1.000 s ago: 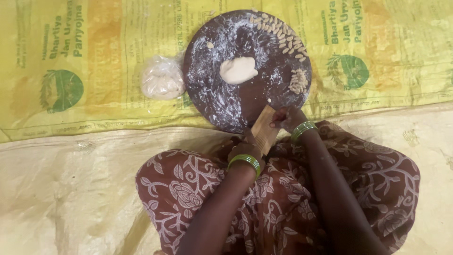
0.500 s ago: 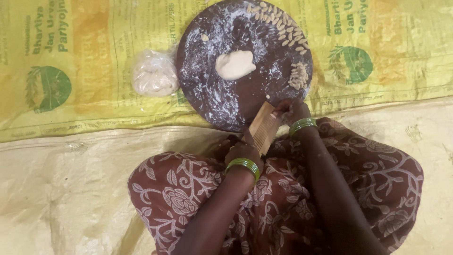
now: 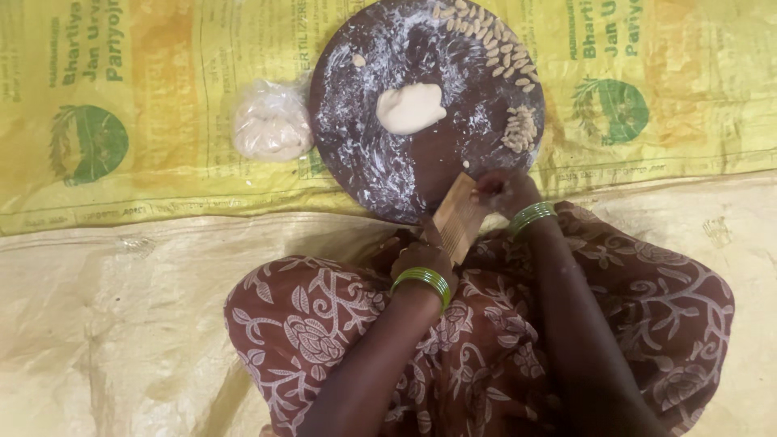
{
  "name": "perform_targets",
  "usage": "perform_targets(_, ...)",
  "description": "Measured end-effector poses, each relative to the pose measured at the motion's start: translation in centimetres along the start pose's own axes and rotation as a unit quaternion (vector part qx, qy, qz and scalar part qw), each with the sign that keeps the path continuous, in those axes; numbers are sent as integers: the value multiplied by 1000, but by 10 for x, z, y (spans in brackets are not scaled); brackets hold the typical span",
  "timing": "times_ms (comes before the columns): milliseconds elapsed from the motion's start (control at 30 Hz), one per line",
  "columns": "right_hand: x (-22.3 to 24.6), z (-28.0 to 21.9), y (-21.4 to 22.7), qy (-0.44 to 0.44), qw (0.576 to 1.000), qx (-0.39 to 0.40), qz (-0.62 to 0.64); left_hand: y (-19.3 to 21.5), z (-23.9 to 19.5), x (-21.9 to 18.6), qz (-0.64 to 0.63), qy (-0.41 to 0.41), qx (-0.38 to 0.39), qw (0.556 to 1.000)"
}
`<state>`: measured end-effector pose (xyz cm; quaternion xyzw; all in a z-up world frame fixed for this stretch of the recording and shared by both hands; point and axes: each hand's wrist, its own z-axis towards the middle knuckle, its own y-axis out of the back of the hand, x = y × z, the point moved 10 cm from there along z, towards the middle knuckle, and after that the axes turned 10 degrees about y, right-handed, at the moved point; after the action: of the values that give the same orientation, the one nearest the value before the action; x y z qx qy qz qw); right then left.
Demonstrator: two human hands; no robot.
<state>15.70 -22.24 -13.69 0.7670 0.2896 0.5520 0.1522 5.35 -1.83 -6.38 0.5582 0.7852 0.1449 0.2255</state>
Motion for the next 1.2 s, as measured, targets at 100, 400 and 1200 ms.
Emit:
perform_targets(100, 3, -2, -2, -1, 1000, -5, -29, 2, -2, -2, 14, -4, -3, 1000)
perform_targets(400, 2, 9, 101, 65, 945, -308, -93, 9, -10, 0, -18, -3, -19, 1000)
perform_targets(1200, 25, -9, 75, 97, 898, -324, -280, 10, -7, -4, -15, -11, -4, 1000)
